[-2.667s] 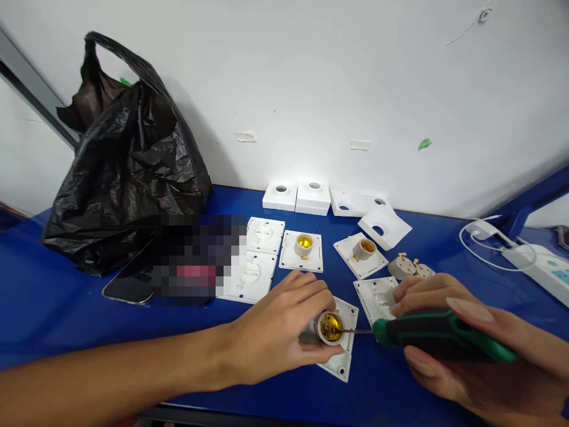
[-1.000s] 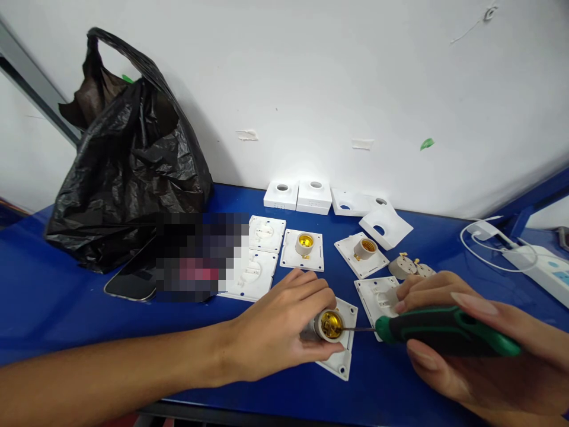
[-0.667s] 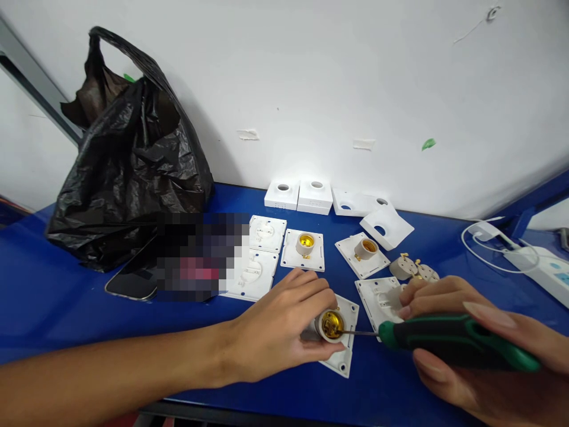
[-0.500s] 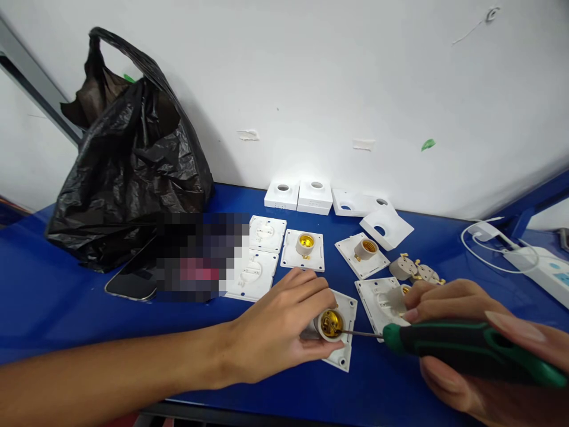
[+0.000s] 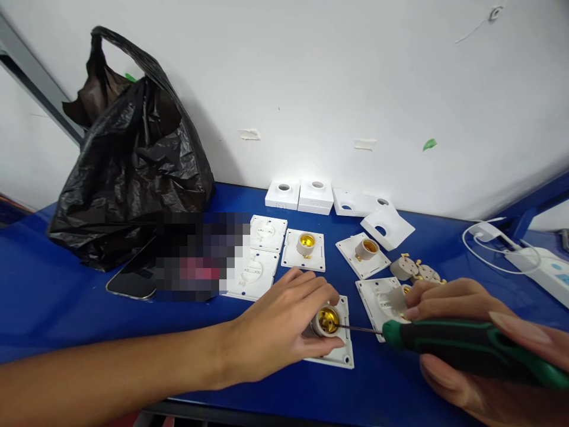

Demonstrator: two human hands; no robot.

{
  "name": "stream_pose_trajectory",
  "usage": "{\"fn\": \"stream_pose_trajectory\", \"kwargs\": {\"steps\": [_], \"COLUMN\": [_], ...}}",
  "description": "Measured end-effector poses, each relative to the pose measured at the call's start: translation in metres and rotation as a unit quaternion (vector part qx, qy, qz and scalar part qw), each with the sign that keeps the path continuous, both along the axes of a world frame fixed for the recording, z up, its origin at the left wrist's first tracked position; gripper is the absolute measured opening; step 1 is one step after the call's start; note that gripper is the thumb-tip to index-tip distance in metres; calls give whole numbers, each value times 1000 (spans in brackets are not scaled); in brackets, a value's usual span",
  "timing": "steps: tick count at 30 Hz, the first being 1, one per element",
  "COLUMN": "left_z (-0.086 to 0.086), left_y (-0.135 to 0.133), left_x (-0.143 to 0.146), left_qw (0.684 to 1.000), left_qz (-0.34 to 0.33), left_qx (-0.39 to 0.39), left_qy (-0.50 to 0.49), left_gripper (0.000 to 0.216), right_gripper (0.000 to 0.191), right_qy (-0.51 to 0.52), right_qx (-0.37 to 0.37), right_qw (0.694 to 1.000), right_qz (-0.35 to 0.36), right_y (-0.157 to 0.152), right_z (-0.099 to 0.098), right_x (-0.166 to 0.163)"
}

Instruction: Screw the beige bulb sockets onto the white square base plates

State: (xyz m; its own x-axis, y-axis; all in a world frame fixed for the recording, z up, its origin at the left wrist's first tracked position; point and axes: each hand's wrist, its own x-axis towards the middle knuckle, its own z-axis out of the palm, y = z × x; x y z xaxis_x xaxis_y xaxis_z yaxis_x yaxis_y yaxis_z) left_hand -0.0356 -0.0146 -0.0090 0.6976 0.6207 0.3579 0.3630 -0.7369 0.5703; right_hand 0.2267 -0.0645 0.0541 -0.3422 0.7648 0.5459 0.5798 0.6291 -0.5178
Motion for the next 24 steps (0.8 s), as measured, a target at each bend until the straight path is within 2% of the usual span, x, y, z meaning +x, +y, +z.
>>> {"fn": "stream_pose_trajectory", "kwargs": {"steps": [5, 13, 20, 24], "left_z": [-4, -4, 0, -1], "left_y": [3, 2, 1, 1], "left_x": [2, 3, 2, 1], "left_qw": [1000, 1000, 1000, 1000], "left_qz": [-23, -21, -10, -17], "left_qx": [-17, -3, -14, -16], "left_qy": [7, 8, 5, -9], "left_gripper": [60, 36, 44, 48], "right_gripper": [14, 15, 9, 8], "right_qy": [-7, -6, -36, -3], "right_qx": [8, 5, 4, 53], "right_qw": [1000, 1000, 999, 998], "right_qz": [4, -1, 4, 16], "right_y": [0, -1, 3, 7], "right_z": [1, 1, 3, -4], "right_x": [-2, 1, -3, -8]}}
